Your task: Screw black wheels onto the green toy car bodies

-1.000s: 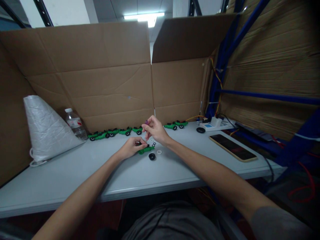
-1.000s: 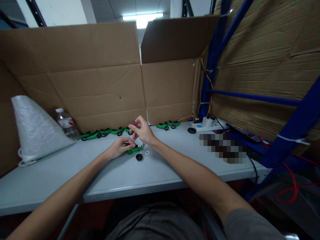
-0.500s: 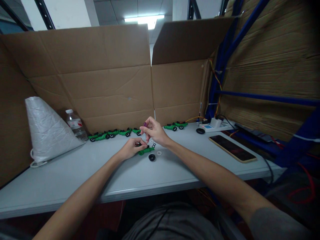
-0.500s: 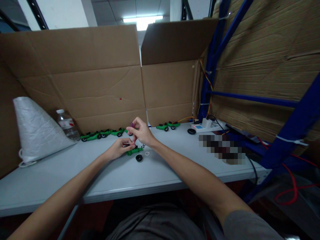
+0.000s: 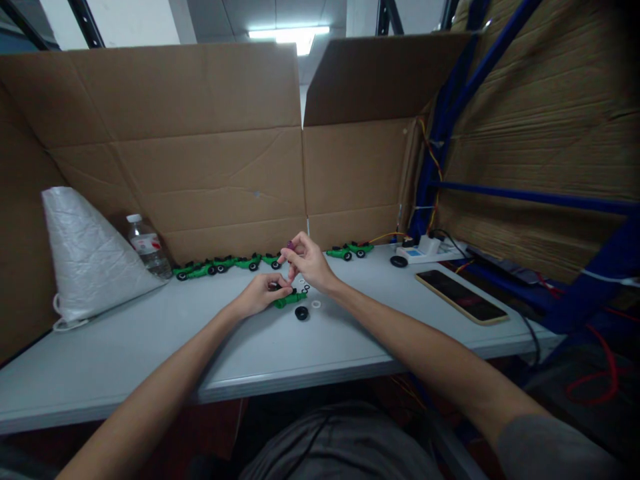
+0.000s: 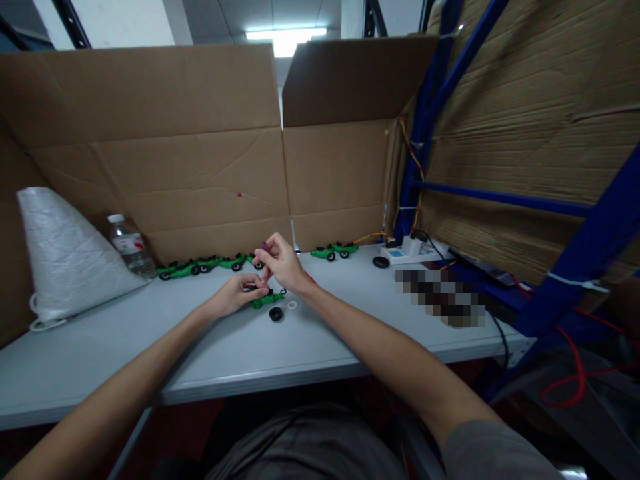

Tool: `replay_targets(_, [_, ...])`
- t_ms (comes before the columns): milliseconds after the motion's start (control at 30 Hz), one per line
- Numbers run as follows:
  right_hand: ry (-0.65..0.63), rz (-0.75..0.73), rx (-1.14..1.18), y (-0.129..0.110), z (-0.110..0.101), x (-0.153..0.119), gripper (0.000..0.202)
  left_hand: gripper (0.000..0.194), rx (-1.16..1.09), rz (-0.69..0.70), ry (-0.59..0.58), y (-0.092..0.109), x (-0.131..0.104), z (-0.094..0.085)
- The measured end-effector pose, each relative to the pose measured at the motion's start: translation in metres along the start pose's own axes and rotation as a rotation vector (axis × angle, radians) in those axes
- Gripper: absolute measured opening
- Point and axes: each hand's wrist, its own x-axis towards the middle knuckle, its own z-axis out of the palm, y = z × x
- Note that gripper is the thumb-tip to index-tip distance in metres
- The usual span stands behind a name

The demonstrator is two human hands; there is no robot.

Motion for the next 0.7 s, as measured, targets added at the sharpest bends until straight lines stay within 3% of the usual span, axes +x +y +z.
replay_targets(100, [0.019,0.007,-0.008,0.003,0.003,-0.001,0.049,0.042,-0.017,-0.004,0.002,0.004,-0.001,0.0])
replay_targets(367, [-0.172,0.11,0.065,-0.018,-0.005,-0.005,0.048,0.045,-0.036,-0.018,-0.005,0.006,-0.001,0.001])
replay_targets(600, [0.014,0.033,0.014,0.004,0.002,0.0,0.049,0.046,-0.026,-0.024,-0.008,0.012,-0.002,0.001])
replay_targets(700, [0.011,0.034,0.011,0.006,0.003,0.0,0.05,0.046,-0.025,-0.02,0.004,0.014,-0.002,0.001])
